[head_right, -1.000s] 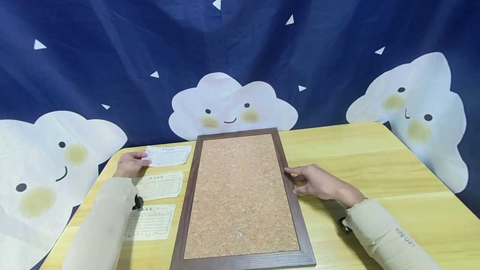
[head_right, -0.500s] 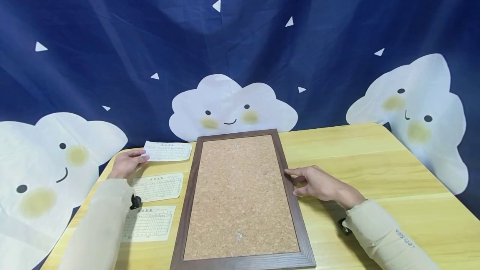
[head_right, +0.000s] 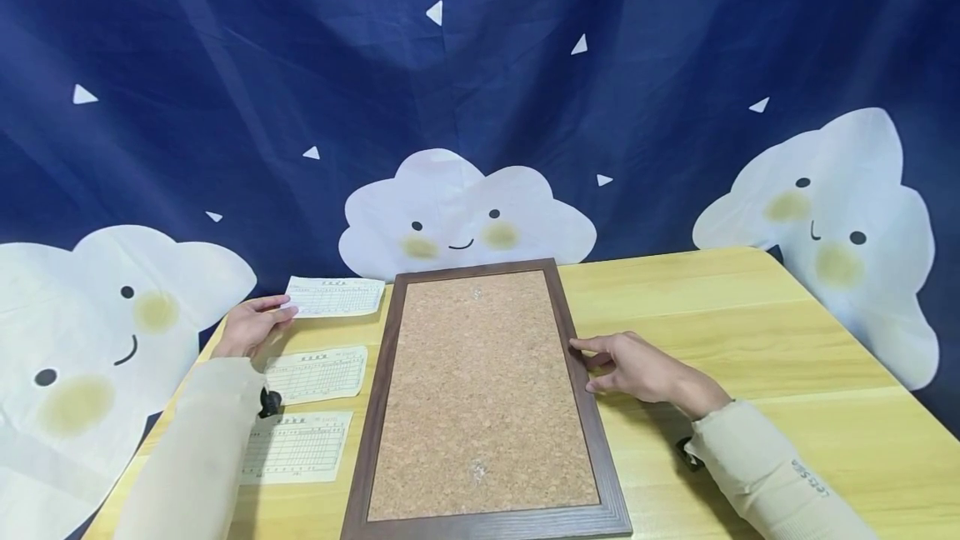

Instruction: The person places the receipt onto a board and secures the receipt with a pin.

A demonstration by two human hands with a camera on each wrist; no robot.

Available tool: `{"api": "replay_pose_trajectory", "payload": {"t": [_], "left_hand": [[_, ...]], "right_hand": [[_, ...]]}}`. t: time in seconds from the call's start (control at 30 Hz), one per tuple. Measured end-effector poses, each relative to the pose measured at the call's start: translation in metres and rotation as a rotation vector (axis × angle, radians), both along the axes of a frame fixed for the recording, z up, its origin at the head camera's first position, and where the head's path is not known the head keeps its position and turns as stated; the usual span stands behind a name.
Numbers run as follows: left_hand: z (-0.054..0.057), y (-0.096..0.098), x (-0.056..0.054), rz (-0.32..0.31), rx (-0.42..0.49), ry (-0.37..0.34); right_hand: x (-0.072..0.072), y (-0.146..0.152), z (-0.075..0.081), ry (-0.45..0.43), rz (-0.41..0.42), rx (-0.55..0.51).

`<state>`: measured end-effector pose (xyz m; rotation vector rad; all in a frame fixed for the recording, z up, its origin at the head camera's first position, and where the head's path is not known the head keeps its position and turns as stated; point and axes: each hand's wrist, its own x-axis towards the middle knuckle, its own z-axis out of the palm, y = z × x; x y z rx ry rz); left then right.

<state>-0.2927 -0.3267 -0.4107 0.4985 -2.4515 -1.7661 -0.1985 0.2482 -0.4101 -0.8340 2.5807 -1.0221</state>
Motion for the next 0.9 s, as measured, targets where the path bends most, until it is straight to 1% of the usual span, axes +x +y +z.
{"api": "replay_pose_trajectory", "payload": {"t": [0.2,0.37,0.47,0.7,0.9], "left_hand": [[0.002,0.003,0.000,0.013,0.046,0.004],[0.003,0.006,0.001,0.016,0.067,0.014],[0.003,0.007,0.000,0.017,0.075,0.012],[0.001,0.010,0.000,0.025,0.065,-0.011],[0.000,0.011,0.000,0.002,0.087,0.008]], "right_hand": [[0.000,0.000,0.000,0.001,-0.002,0.001],[0.000,0.000,0.000,0.005,0.000,0.005],[0.001,0.000,0.000,0.001,0.000,0.004],[0.001,0.000,0.001,-0.011,-0.005,0.007],[0.002,-0.001,0.002,-0.009,-0.007,0.006]]}}
